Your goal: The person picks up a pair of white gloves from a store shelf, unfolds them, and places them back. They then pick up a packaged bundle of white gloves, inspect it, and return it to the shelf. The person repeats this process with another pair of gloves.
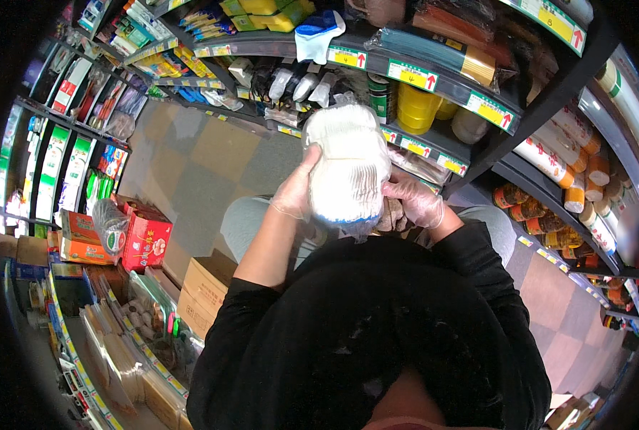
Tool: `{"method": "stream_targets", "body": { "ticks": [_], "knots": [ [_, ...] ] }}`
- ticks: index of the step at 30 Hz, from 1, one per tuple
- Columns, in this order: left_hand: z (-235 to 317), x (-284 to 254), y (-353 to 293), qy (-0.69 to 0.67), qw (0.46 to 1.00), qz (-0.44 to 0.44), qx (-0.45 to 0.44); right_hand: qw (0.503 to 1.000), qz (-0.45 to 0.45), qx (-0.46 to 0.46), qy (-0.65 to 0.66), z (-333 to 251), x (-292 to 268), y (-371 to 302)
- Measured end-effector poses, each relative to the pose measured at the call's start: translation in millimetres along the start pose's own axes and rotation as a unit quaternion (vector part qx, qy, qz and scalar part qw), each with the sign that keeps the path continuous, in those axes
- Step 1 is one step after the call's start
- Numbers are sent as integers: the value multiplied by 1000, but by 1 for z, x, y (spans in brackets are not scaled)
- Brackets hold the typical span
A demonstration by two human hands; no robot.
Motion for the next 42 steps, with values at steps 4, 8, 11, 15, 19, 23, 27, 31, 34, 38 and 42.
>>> {"method": "stream_targets", "body": {
  "ticks": [4, 8, 11, 15, 19, 23, 27, 31, 34, 38, 42],
  "knots": [
    [-7, 3, -7, 58, 997, -10, -47, 998, 12, -10, -63, -4, -4, 3],
    [-4, 14, -13, 160, 986, -33, -34, 994, 7, -45, -102, -15, 0, 4],
    [0, 14, -7, 242, 969, -45, -12, 999, -4, -39, -28, -11, 1, 3],
    [17, 34, -3, 223, 972, -54, 52, 998, 52, 17, -44, 5, -22, 1],
    [33, 26, -10, 39, 979, -163, 114, 994, 53, -83, 42, 7, -44, 1],
    [23, 23, -34, -25, 971, -117, 207, 987, 89, -117, 72, 2, -44, -1],
    [-18, 32, -52, 124, 976, -41, 176, 985, 101, -132, -36, 1, -38, 13],
    [-53, -13, -37, 130, 969, 208, 30, 984, 146, -56, -86, 24, -35, 19],
    [-59, 9, -29, -47, 994, 98, 9, 990, 122, -22, -71, 37, -39, 16],
    [-71, -22, -30, -119, 987, 101, 31, 990, 91, 55, -93, 55, -43, 15],
    [-66, -84, -27, -127, 968, 217, 18, 969, 92, 118, -195, 64, -48, 13]
  ]
}}
Point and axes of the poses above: each hand's wrist, its own y-axis towards the middle knuckle, its own x-axis out of the palm, z = x × y, the point moved 8 cm from there along y, towards the middle knuckle, and after that the axes turned 14 degrees about -z, right-handed, at the moved point
